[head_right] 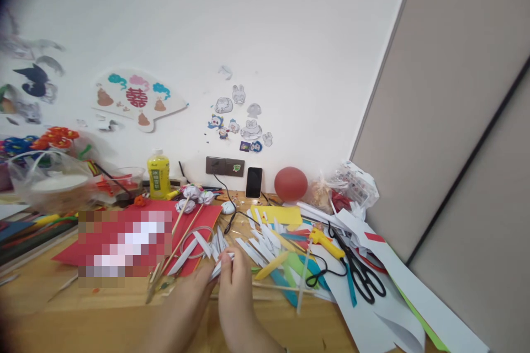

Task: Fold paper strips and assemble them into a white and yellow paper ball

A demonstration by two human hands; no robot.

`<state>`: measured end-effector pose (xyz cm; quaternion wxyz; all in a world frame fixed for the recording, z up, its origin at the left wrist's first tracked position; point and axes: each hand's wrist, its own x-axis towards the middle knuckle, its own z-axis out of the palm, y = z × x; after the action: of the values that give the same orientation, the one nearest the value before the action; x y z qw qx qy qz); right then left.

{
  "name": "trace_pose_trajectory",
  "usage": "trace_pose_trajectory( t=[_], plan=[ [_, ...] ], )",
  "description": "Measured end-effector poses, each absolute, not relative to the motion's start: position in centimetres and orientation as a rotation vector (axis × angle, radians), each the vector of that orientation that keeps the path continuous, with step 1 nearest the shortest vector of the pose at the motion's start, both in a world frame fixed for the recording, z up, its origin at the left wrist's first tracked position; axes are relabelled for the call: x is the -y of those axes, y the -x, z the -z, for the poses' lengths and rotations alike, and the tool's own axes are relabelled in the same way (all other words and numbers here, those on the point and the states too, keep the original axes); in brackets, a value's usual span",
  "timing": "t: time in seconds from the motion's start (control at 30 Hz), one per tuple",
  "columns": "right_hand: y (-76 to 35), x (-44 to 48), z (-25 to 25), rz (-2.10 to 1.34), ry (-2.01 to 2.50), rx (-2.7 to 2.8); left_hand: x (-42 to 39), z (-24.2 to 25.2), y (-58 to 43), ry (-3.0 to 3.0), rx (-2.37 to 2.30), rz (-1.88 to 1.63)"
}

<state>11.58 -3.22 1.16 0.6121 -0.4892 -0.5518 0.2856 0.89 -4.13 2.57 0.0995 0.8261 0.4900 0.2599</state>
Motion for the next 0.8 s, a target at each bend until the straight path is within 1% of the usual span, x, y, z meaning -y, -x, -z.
trace_pose_trajectory(
  t=[0.1,0.2,0.27,0.33,0.4,0.43,0.57,0.67,0.8],
  plan=[
    [-11.5,2.7,-0.5,-0.706,1.092,1.214,4.0,-2.5,-1.1,-2.367,-1.364,-0.774],
    [-11.6,2.5,-0.5,-0.821,1.068,1.227,3.8,-2.8,-1.0,-2.399,-1.483,-0.619],
    [-12.3,2.1,-1.0,-0.867,1.066,1.304,3.5,-3.1,-0.6,-2.401,-1.565,-0.591],
    [-13.5,1.1,-1.8,-0.785,1.139,1.43,3.0,-3.4,0.0,-2.319,-1.639,-0.673],
    [-15.2,-0.6,-2.9,-0.511,1.422,1.535,2.1,-3.5,0.8,-2.164,-1.739,-0.756],
    [-16.0,-1.7,-3.3,-0.468,1.487,1.555,1.6,-3.5,1.2,-2.094,-1.796,-0.775],
    [-17.7,-6.7,-3.9,-0.433,1.739,1.645,-0.2,-3.3,2.5,-1.965,-1.818,-0.851],
    [-17.0,-9.5,-3.1,-0.41,1.921,1.671,-0.5,-3.0,2.8,-1.923,-1.8,-0.886],
    [-15.9,-11.1,-2.0,-0.324,2.031,1.655,-0.5,-2.8,2.8,-1.902,-1.795,-0.899]
  ],
)
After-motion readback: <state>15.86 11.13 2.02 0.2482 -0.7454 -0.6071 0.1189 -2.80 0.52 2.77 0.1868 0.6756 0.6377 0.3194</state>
